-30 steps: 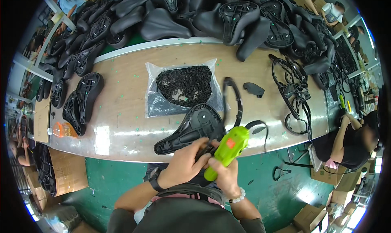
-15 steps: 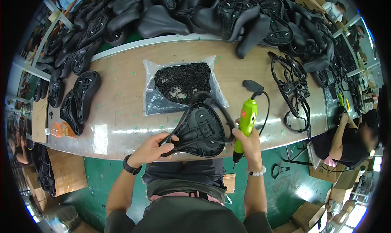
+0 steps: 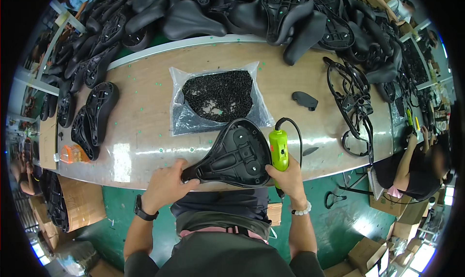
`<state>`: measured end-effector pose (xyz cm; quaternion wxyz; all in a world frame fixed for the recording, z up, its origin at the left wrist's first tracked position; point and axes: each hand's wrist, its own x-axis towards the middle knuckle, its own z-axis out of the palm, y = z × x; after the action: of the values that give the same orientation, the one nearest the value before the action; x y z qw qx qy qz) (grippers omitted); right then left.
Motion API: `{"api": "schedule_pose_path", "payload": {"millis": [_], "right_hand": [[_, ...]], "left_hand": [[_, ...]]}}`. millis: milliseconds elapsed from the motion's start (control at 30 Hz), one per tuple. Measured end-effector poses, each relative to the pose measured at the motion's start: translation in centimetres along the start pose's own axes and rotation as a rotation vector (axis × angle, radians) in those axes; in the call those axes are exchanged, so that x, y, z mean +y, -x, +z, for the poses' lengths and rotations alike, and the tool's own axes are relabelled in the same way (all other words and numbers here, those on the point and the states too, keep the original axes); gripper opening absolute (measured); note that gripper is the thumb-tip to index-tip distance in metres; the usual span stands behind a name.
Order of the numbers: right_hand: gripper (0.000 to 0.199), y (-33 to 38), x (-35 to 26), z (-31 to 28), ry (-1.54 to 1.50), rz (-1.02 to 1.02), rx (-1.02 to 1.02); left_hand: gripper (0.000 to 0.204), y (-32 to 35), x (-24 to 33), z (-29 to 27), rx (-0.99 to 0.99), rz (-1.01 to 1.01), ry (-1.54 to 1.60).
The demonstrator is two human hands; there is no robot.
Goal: Assembling bicycle seats using an electric screwdriver in a workshop.
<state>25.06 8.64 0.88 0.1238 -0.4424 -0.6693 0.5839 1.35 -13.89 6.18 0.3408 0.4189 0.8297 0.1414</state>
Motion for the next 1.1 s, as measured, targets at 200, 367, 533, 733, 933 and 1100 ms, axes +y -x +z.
{"api": "schedule_pose_path", "payload": {"millis": [200, 367, 533, 733, 933, 1100], "right_hand": [[0.039, 0.0, -0.6, 0.4, 0.065, 0.002, 0.002], [0.035, 0.1, 0.1, 0.5, 0.014, 0.004, 0.027], [0.033, 0.4, -1.8, -0.4, 0.001, 0.017, 0.027], [0.072, 0.0, -5.4, -4.5, -0.570, -0.260, 0.083], [0.108, -4.2, -8.9, -0.4, -1.021, -0.887, -0.029], [0.103, -6.9, -7.7, 1.9, -0.848, -0.713, -0.003]], "left_hand": [[0.058, -3.8, 5.5, -1.9, 0.471, 0.431, -0.147], [0.068, -12.3, 8.6, 1.5, 0.383, 0.763, -0.353], [0.062, -14.7, 6.9, 2.3, 0.087, 0.732, -0.290], [0.062, -14.9, 6.8, 2.1, 0.058, 0.783, -0.268], [0.061, -15.1, 6.8, 2.1, -0.011, 0.750, -0.308], [0.063, -15.1, 6.8, 1.9, -0.026, 0.746, -0.309]]}}
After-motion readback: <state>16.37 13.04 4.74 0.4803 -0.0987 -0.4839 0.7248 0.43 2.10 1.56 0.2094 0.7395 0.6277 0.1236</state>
